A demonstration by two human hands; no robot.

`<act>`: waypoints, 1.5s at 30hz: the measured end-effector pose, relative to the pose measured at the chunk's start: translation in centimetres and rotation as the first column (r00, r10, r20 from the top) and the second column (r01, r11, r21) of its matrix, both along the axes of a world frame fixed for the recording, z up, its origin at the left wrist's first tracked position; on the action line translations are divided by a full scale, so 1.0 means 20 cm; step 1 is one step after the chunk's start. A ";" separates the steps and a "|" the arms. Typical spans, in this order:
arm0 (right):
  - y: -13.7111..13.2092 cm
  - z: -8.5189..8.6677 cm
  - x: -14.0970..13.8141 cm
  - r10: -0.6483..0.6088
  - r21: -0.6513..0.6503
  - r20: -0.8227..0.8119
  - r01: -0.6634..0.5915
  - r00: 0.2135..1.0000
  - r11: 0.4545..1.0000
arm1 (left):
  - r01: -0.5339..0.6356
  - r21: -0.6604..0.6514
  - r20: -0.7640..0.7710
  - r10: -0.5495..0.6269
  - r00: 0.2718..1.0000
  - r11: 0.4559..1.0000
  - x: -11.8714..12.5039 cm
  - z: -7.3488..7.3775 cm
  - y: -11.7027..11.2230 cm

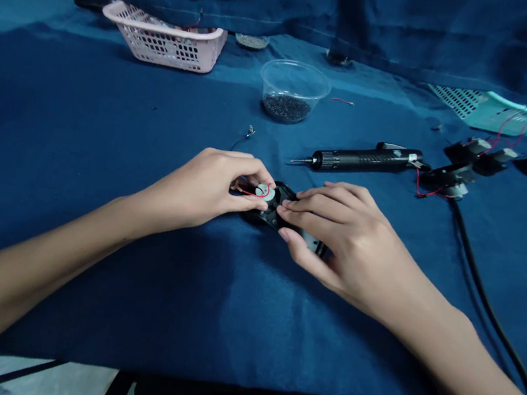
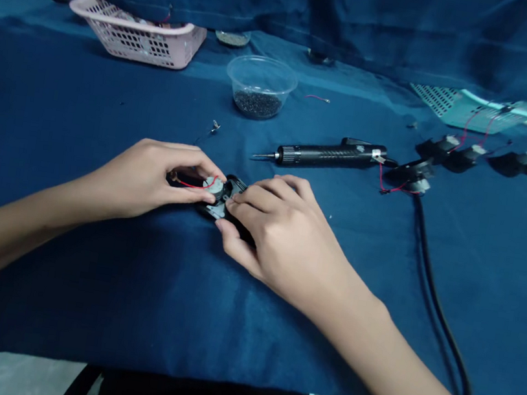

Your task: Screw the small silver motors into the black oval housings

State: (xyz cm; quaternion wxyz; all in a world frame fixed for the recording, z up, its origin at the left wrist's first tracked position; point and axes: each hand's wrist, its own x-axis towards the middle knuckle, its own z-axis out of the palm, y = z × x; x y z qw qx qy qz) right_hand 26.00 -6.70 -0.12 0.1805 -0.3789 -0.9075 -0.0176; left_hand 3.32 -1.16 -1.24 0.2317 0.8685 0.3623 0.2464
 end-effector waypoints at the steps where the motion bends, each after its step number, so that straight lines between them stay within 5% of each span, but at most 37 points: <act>1: 0.01 0.00 0.00 0.008 0.002 0.005 -0.008 1.000 1.000 | 0.001 0.000 0.000 -0.001 1.000 1.000 0.00 0.00 0.00; 15: 0.03 -0.08 0.05 0.054 -0.151 -0.069 -0.064 0.996 0.987 | 0.004 0.019 -0.005 -0.004 1.000 1.000 0.00 -0.01 0.00; 27: 0.01 -0.01 0.05 0.018 0.046 -0.162 -0.011 0.987 0.999 | 0.012 0.006 -0.008 -0.012 1.000 1.000 0.00 0.00 0.00; 35: 0.02 -0.04 0.06 0.027 -0.085 -0.081 -0.034 0.996 0.996 | -0.006 0.006 -0.014 0.006 1.000 1.000 0.00 0.00 0.01; 45: 0.01 -0.05 0.06 0.027 -0.066 -0.123 -0.036 0.992 0.997 | -0.022 -0.024 -0.024 0.022 0.999 0.999 0.00 0.01 0.00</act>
